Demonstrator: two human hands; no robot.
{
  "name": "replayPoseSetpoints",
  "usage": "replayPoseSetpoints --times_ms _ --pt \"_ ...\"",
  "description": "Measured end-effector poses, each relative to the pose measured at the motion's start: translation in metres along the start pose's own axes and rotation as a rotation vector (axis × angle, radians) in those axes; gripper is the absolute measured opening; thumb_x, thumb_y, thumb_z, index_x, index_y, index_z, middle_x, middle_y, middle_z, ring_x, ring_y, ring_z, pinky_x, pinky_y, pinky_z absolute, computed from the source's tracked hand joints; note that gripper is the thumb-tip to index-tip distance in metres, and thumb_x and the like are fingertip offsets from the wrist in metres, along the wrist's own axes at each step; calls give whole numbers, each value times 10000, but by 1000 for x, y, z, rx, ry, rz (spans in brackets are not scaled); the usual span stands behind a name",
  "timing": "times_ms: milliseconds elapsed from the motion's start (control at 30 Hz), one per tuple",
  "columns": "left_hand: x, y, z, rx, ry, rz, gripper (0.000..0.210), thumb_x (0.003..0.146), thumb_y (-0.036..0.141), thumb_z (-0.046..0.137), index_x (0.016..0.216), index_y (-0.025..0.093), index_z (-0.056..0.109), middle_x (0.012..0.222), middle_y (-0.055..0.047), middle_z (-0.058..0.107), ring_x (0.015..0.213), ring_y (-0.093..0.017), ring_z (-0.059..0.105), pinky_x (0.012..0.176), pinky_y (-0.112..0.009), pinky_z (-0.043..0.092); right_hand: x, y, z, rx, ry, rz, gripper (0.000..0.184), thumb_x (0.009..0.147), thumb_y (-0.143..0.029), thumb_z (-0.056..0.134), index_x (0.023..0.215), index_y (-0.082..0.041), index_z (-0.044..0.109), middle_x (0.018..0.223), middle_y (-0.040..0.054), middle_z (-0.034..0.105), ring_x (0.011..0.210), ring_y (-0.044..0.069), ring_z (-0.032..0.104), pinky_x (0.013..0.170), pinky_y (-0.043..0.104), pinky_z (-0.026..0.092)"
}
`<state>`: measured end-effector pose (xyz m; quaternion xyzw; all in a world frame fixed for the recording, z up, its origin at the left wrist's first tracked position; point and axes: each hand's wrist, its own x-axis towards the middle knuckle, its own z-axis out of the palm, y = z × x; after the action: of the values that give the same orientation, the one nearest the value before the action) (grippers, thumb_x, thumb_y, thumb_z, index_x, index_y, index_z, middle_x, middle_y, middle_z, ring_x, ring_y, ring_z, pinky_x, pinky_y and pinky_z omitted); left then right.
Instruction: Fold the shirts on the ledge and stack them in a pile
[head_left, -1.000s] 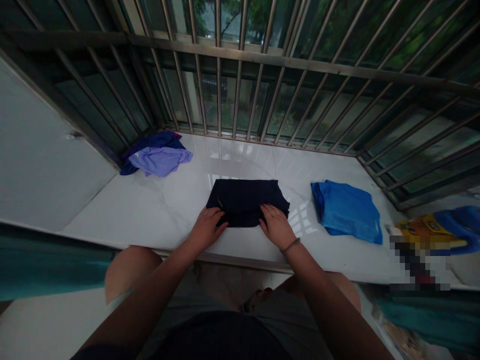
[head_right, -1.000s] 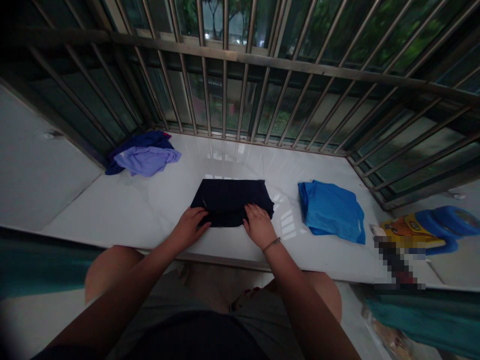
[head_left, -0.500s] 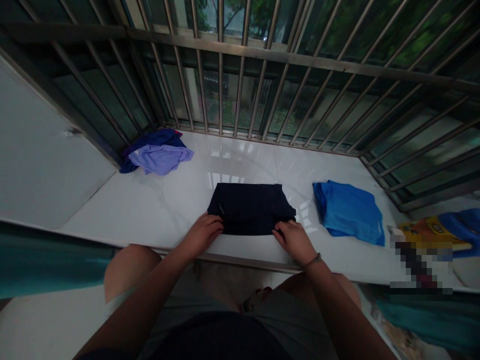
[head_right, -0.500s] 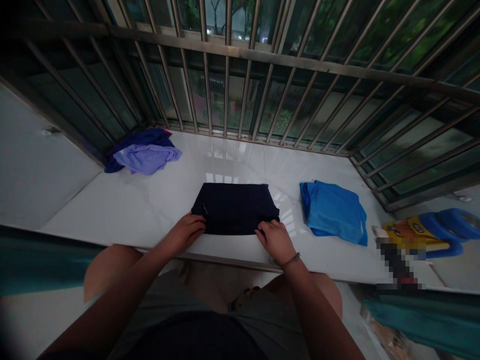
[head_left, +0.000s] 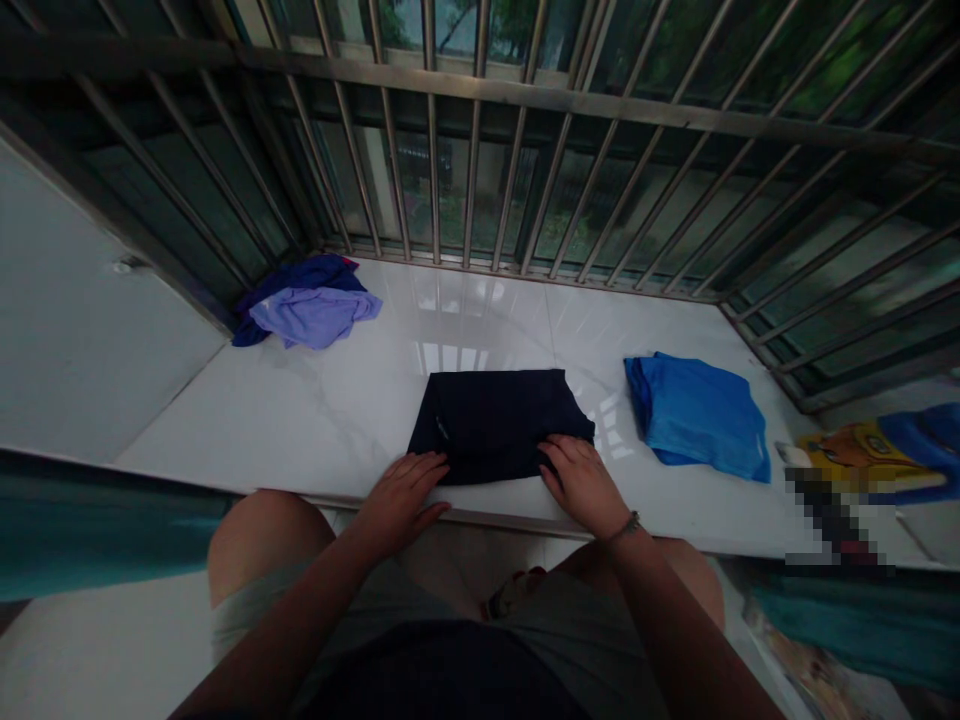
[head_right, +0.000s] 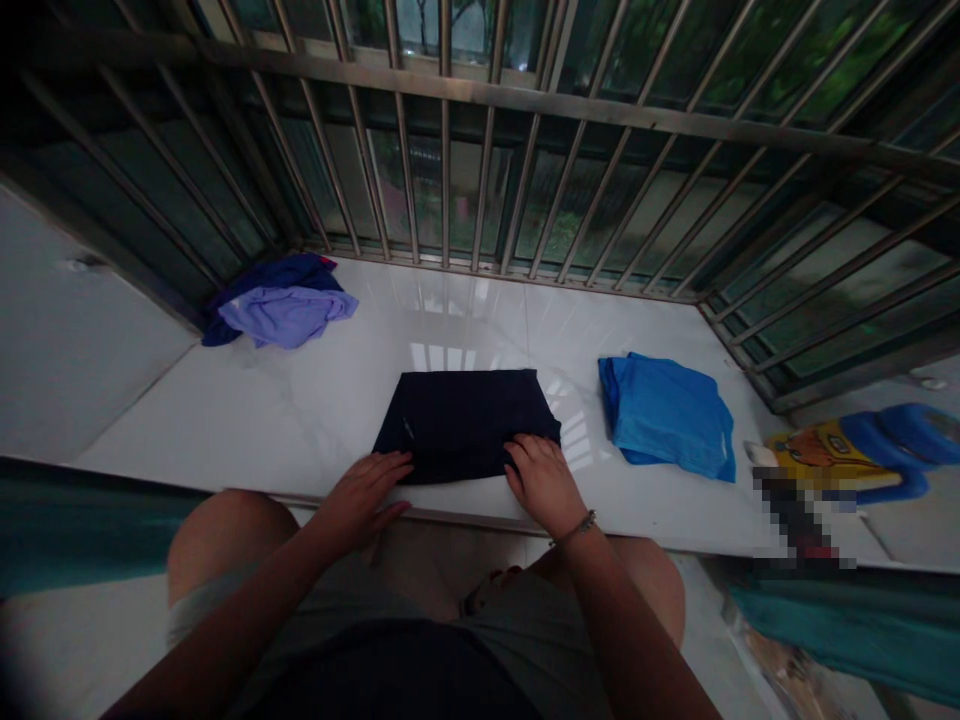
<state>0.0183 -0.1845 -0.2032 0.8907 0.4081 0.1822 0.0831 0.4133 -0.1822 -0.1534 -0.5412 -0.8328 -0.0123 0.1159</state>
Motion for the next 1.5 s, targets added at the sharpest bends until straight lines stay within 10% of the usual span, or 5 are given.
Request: replayPoseSetpoints --times_ms 533,900,1067,1300,1500 --pt "-21 12 15 80 84 6 442 1055 167 718 1485 262 744 1510 -124 776 1318 -324 741 1163 -533 566 -30 6 -20 -324 -260 671 351 1202 -483 514 1106 -191 682 925 139 803 866 298 793 727 359 411" --pt "-13 5 1 -40 43 32 461 1024 185 725 1478 268 745 1549 -117 751 1405 -320 712 1245 -548 532 -26 13 -24 -162 -228 815 256 1173 -318 559 1088 -133 715 1093 188 797 937 268 784 721 336 426" --pt "8 -15 -22 -127 -36 65 519 981 387 877 1469 271 740 1584 -120 720 1455 -333 674 1273 -545 514 -17 24 -29 -83 -10 892 231 1141 -338 575 1041 -169 697 923 136 787 760 233 714 652 323 326" --pt "11 -15 -17 -95 11 44 577 956 470 900 1472 275 733 1588 -128 717 1476 -357 660 1343 -607 433 7 -11 -44 208 387 480 273 1149 -447 531 1099 -226 682 1071 138 825 949 286 787 819 375 570" --pt "7 -13 -16 -93 39 59 481 967 458 899 1383 260 759 1539 -121 749 1427 -337 690 1310 -588 457 30 -69 -18 282 235 -10 90 1119 -266 624 1050 -237 673 1447 177 785 1405 331 718 1234 577 555"
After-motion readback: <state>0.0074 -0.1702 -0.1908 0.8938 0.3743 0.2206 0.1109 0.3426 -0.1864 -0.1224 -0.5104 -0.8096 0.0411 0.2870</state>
